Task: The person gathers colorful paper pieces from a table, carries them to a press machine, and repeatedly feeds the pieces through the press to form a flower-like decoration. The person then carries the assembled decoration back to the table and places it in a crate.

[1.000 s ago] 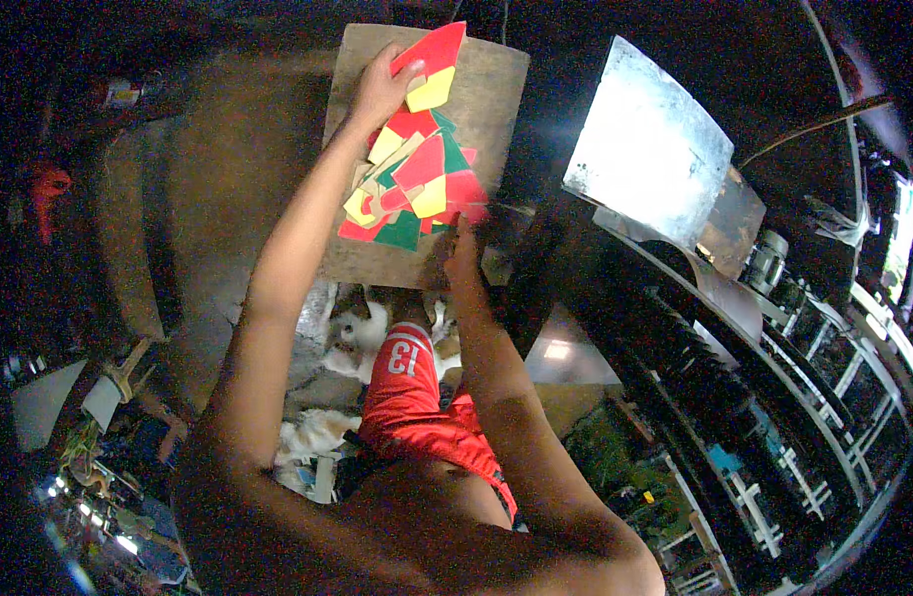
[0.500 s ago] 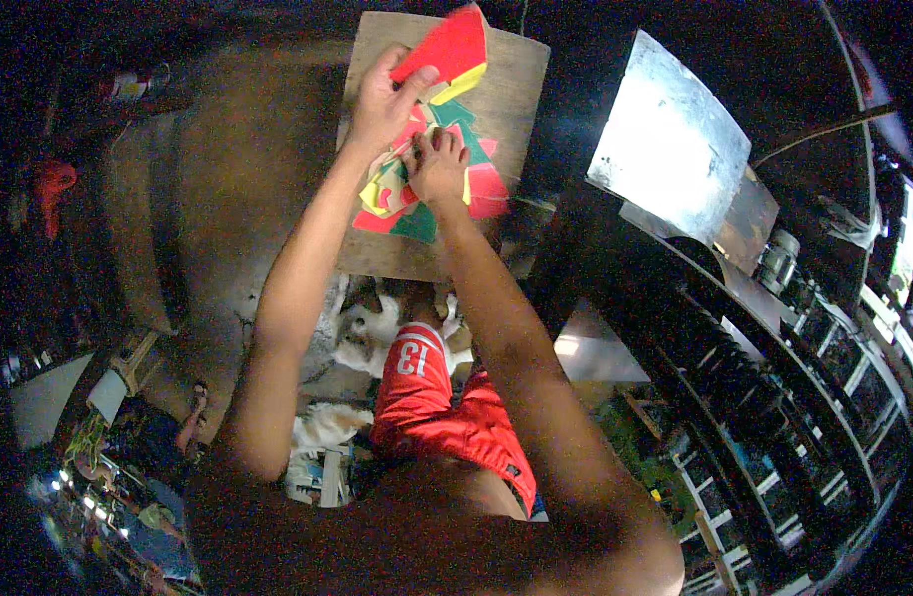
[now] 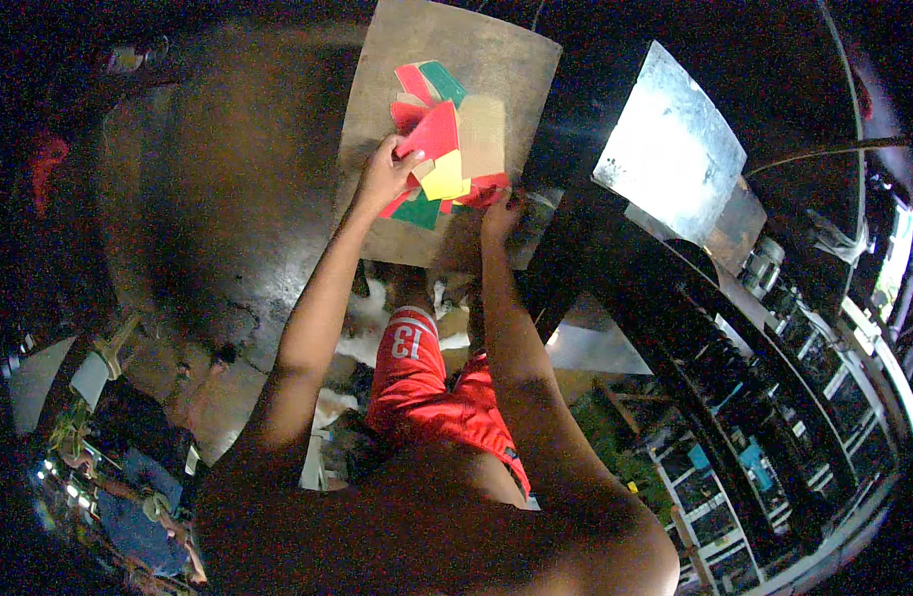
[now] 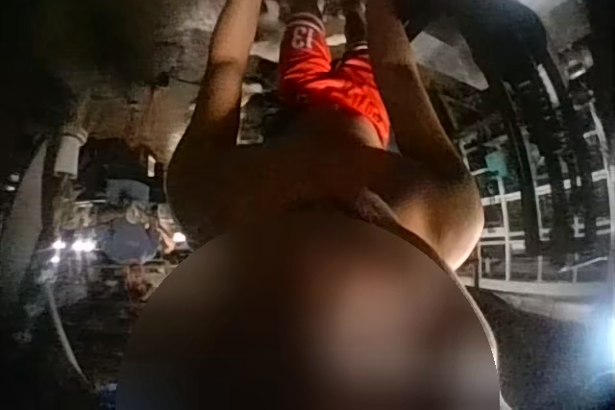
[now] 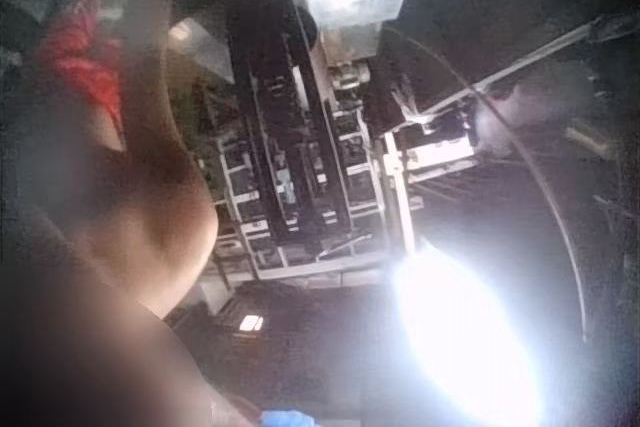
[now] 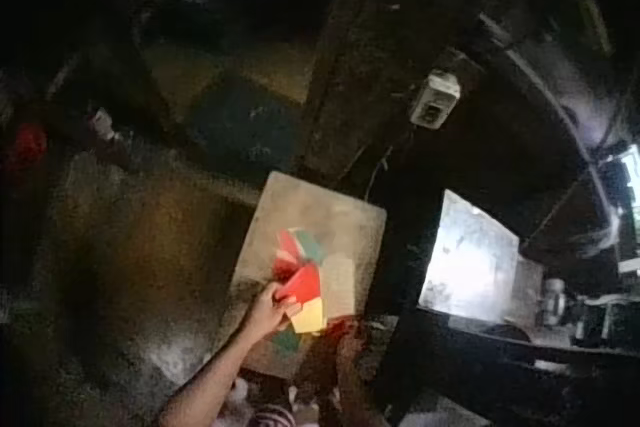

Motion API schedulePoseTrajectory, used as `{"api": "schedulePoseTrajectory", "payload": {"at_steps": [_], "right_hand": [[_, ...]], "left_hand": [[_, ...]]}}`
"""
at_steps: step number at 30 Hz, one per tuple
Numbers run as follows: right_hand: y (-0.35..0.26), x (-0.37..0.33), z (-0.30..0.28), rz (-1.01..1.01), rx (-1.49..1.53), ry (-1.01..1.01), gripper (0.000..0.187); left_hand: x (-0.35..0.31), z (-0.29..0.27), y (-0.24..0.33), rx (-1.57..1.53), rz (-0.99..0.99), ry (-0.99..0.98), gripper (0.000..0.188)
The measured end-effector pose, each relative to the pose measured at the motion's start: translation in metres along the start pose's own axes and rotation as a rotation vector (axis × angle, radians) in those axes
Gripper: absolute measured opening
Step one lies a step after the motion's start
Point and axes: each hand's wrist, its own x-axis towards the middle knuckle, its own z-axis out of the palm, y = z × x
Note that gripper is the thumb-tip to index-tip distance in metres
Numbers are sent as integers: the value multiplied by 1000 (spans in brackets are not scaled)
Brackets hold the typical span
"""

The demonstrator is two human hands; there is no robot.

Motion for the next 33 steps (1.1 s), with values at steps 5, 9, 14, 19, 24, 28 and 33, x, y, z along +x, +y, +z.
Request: {"api": "schedulePoseTrajectory", "payload": {"at_steps": [5,9,14,19,24,28,33], "right_hand": [[-7,-10,3,-6,-131,-110,55],[-29,-36,-1,-14,-103,-305,57],[-51,-78,26,-284,-294,-196,111],[-43,-83,52,-294,-339,-279,86],[-19,-61,52,-207,176,-550,65],[-18,-47,43,-7,183,-629,74],[-30,-36,36,-141,171,-682,77]], "left_hand": [[-4,-17,-89,545,-90,375,35],[-13,-20,-90,639,-155,360,36],[-31,-25,-69,587,-166,554,59],[-17,-46,-72,473,-429,211,69],[1,-28,-97,383,-423,57,81],[6,-5,-113,100,-403,121,96],[26,3,-117,21,-540,-12,88]]}}
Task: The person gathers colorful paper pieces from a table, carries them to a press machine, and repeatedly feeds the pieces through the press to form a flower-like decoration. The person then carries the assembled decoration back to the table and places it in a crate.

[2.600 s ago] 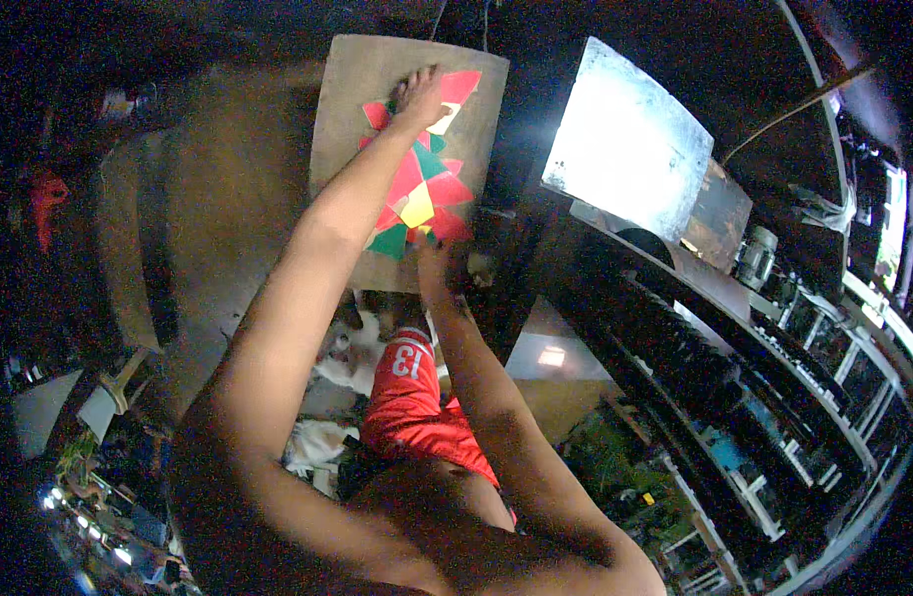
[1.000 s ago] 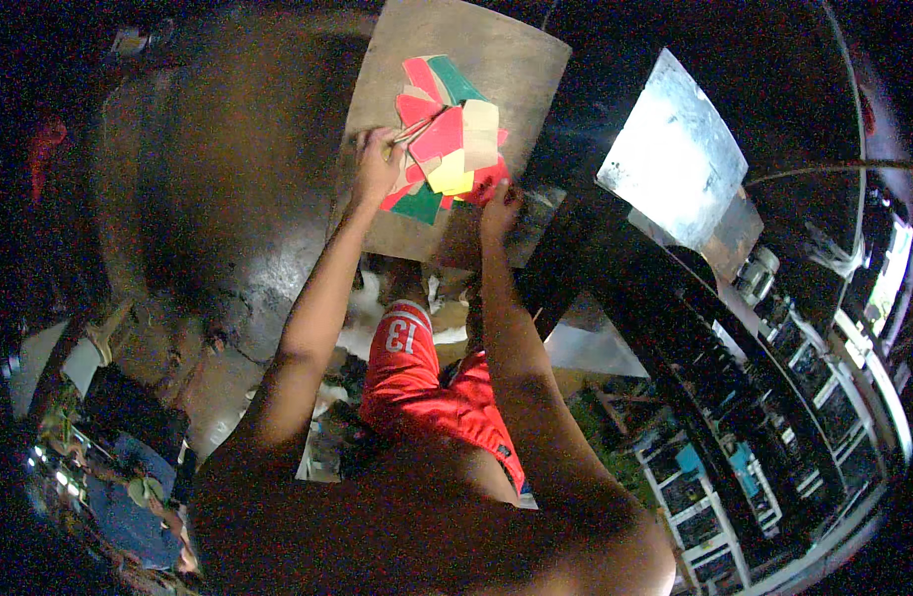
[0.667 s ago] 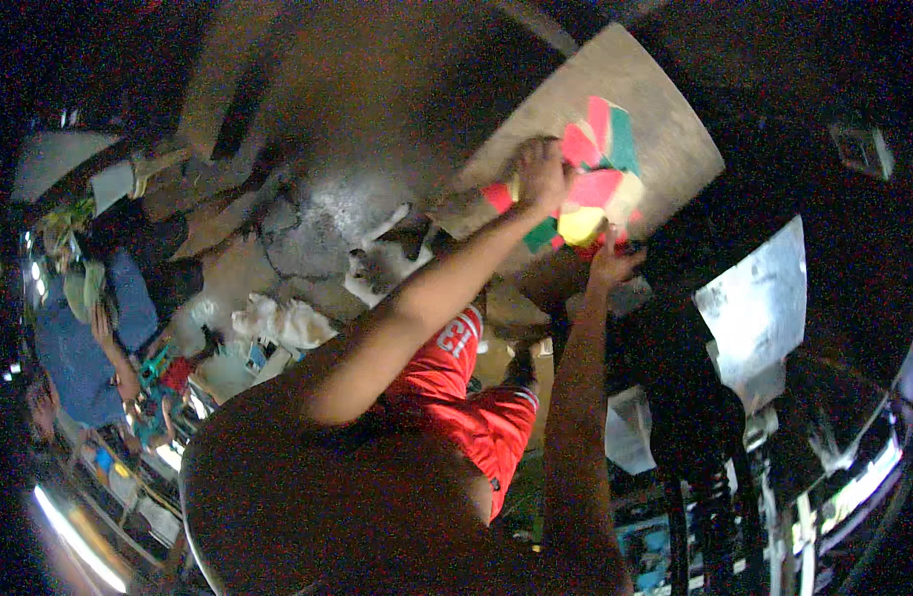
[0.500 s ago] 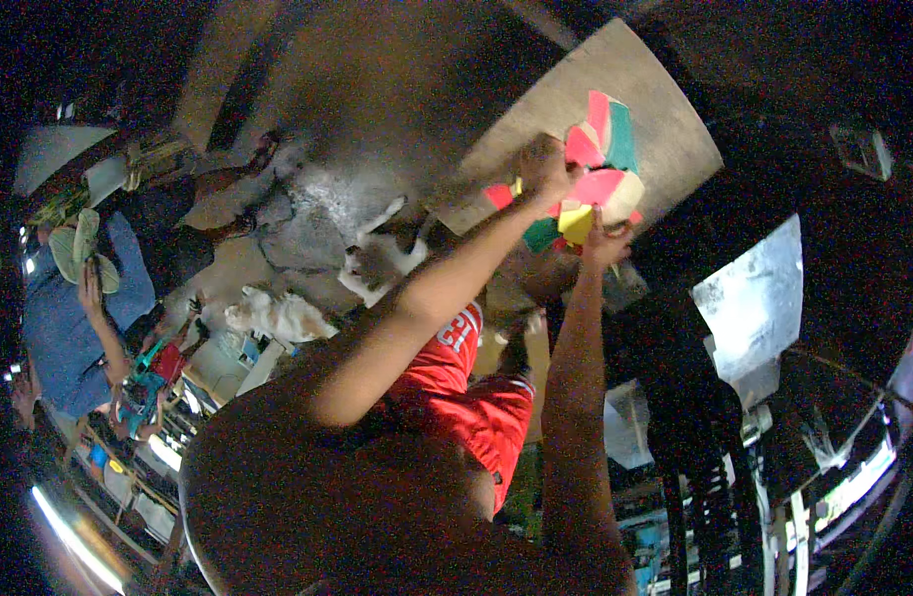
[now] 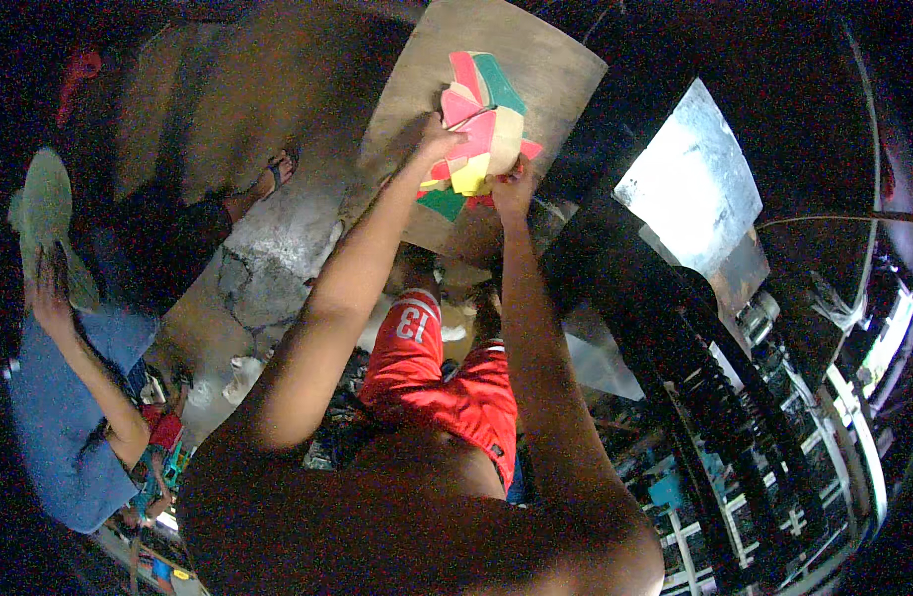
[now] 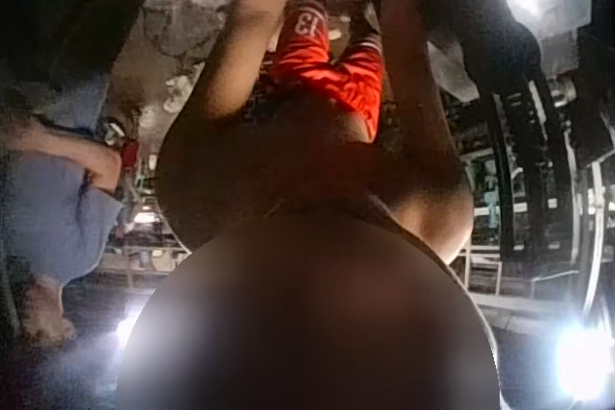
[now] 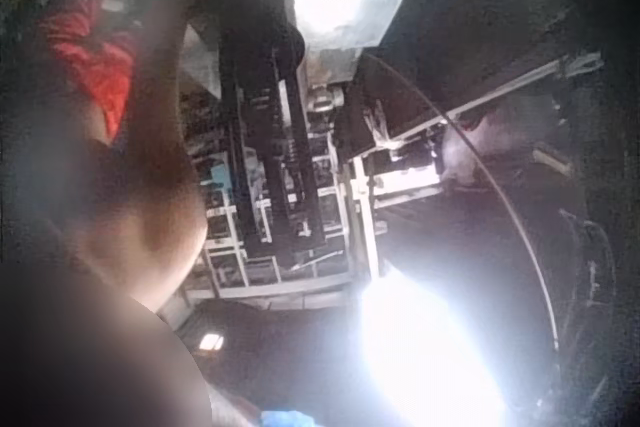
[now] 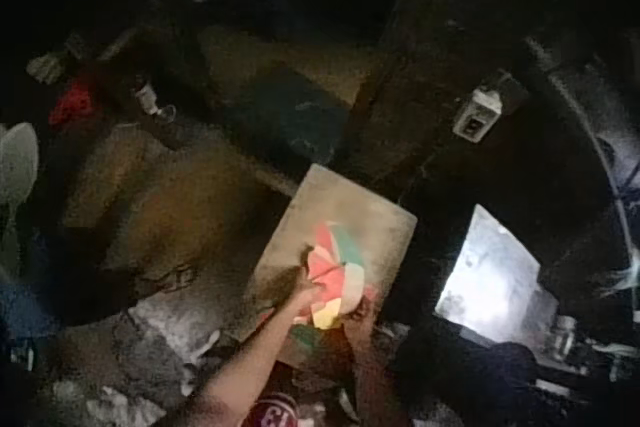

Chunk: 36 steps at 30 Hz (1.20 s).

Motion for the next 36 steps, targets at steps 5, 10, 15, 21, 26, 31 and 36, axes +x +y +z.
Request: {"api": "schedulePoseTrajectory", "payload": {"at_steps": [5,10,15,21,26,31,36], "right_hand": [[-4,-1,-4,-104,40,-19,66],[-3,-20,1,28,68,-9,61],[8,-46,16,132,-82,-38,58],[42,-47,21,90,173,-131,51],[51,-33,27,-22,290,-228,61],[54,-61,33,-218,153,484,42],[128,-104,9,86,215,454,38]], "left_hand": [[-1,14,5,109,0,24,54],[-25,14,-3,175,130,375,65],[-47,-38,-14,135,101,-144,55],[-60,-27,-62,-249,355,-174,59],[-31,-41,-89,-177,376,-116,57],[-74,-102,-61,-381,267,-239,42],[-133,-141,-14,-732,336,-270,43]]}}
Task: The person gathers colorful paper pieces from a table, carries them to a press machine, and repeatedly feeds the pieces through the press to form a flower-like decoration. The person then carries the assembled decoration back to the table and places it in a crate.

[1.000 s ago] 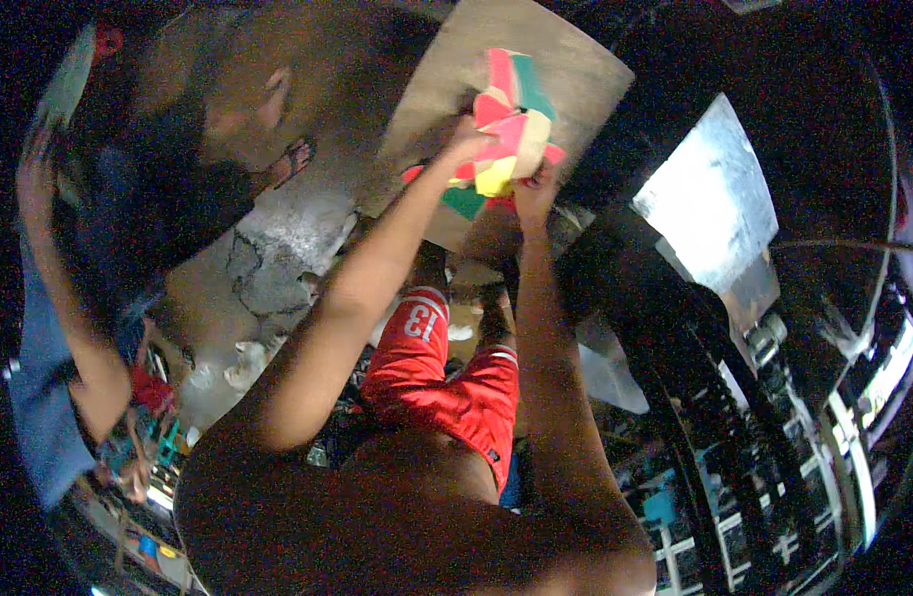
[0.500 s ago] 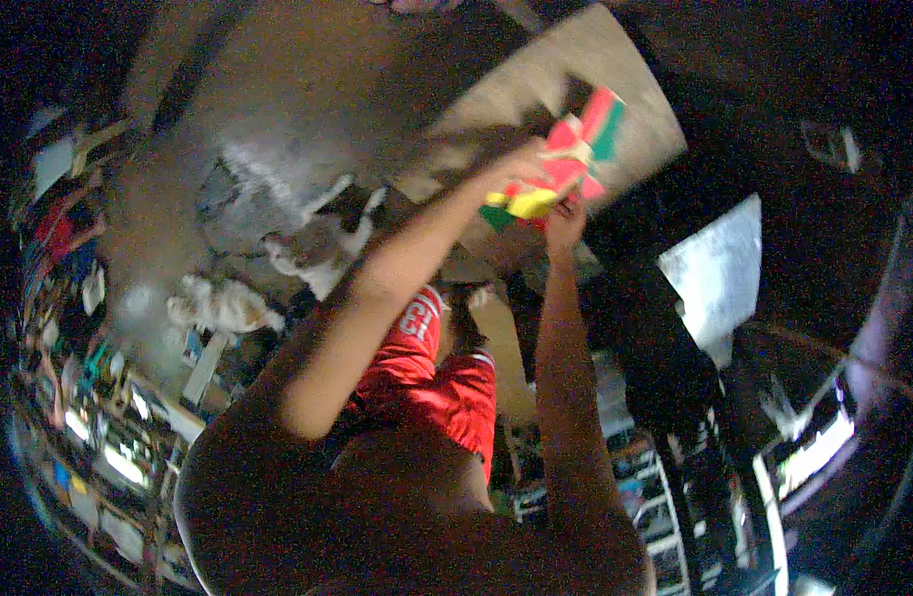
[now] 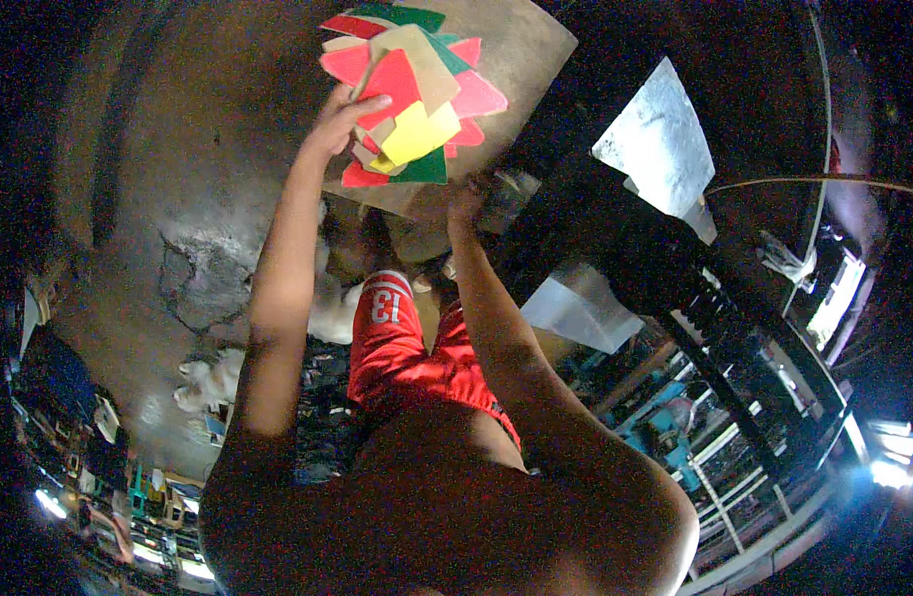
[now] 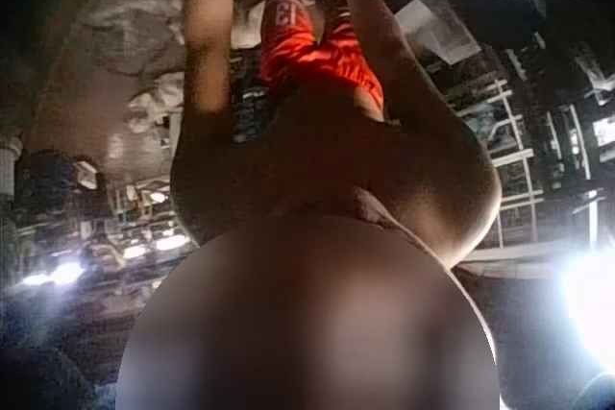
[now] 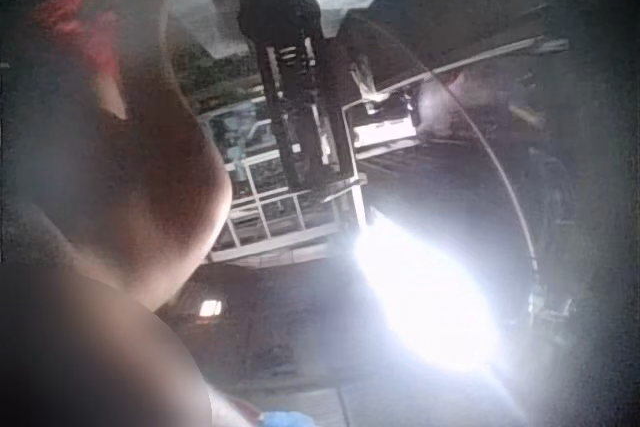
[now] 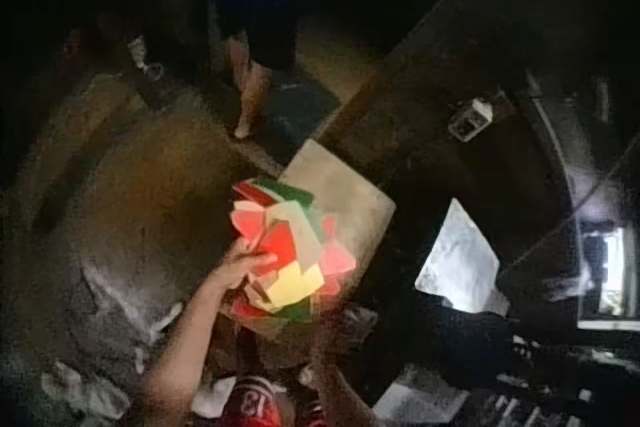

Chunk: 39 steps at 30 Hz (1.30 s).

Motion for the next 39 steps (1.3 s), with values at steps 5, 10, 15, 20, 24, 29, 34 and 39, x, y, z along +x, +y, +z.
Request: {"api": "schedulePoseTrajectory", "payload": {"at_steps": [5,10,15,20,24,29,34,39], "right_hand": [[62,17,-17,180,574,-558,35],[-39,-37,7,552,-101,-596,39],[-221,-160,14,684,224,-1053,68],[-327,-249,-42,882,645,-1093,97],[-393,-272,-92,378,599,-1266,114],[-451,-310,-148,275,556,-1217,89],[-470,-364,-190,274,368,-1480,68],[-453,-429,-186,320,307,-1661,66]], "left_hand": [[-50,4,48,-130,118,48,42],[-138,4,78,-219,183,268,53],[-219,37,80,-269,197,328,53],[-299,114,79,-301,284,446,45],[-338,197,99,-310,337,476,43],[-424,283,117,-232,508,486,44],[-538,324,112,-122,800,609,50],[-639,319,94,51,869,733,48]]}}
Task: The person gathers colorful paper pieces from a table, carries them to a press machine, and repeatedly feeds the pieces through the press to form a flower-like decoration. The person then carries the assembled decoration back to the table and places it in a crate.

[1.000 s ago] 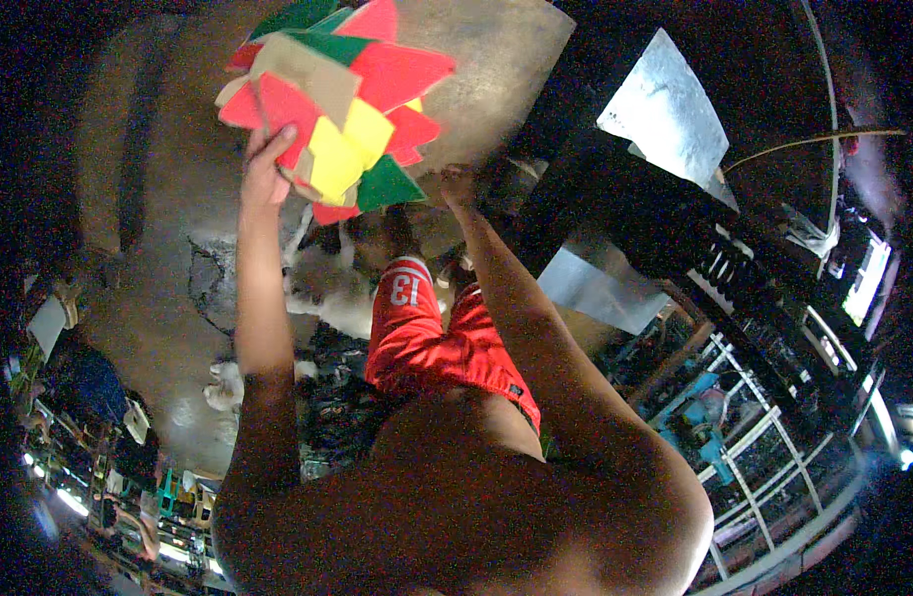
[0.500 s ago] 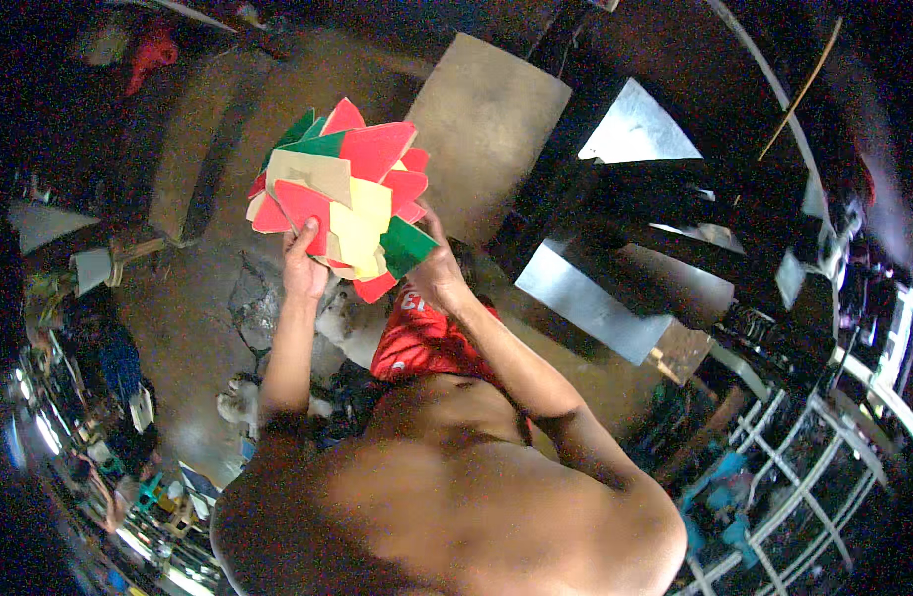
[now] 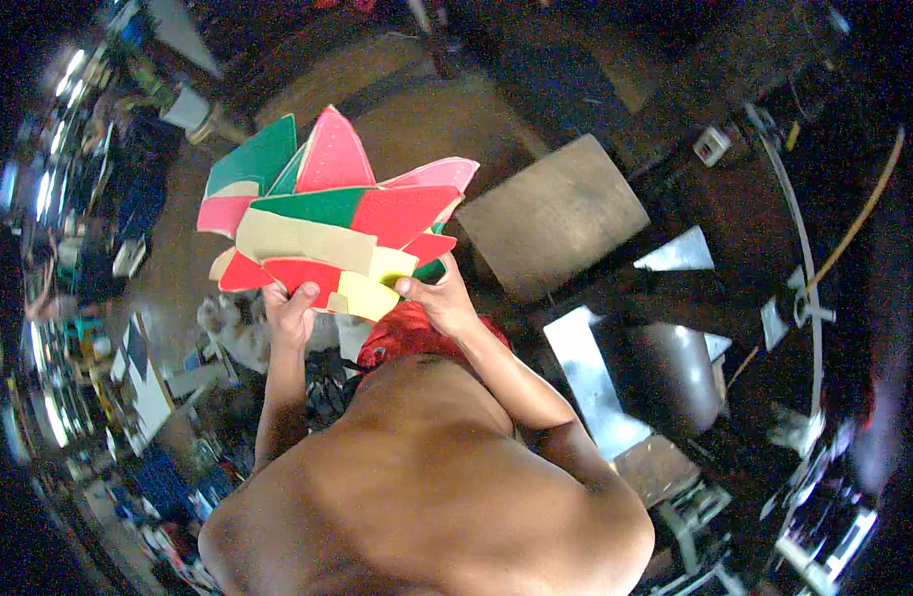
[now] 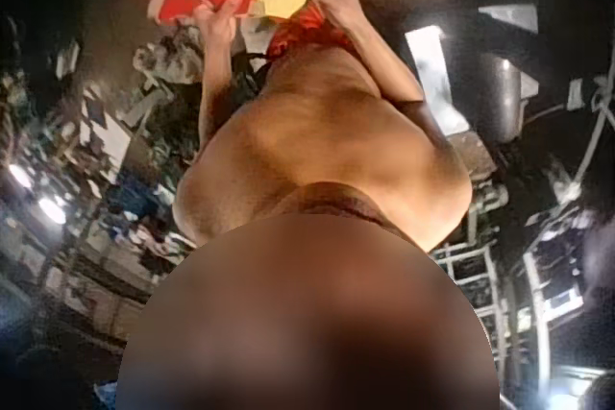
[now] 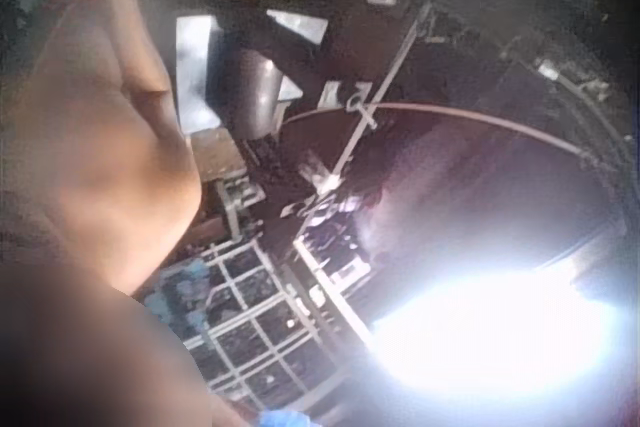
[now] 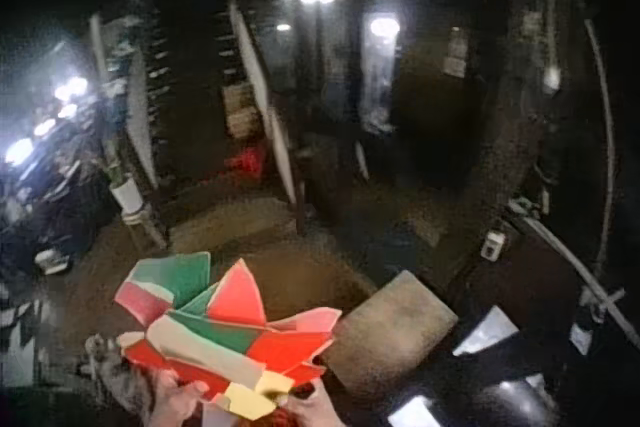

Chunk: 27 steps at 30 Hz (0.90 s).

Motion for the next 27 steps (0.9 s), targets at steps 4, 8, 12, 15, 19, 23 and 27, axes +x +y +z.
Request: {"api": "schedulePoseTrajectory", "payload": {"at_steps": [4,8,12,15,19,23,27], "right_hand": [[38,23,43,-31,13,-132,73],[53,37,92,66,-436,-216,71],[93,41,134,35,-534,-95,51],[141,37,142,-1,-656,-46,47],[224,192,173,-23,-709,-49,50],[286,382,266,141,-450,-114,52],[348,500,372,211,-353,-346,59]], "left_hand": [[-23,-51,13,167,45,148,44],[-24,-91,23,172,46,286,34],[-41,-143,34,212,-115,316,31],[-56,-189,21,136,-197,332,34],[75,-304,7,102,-394,334,41],[227,-423,56,81,-19,351,39],[305,-530,120,154,100,565,47]]}}
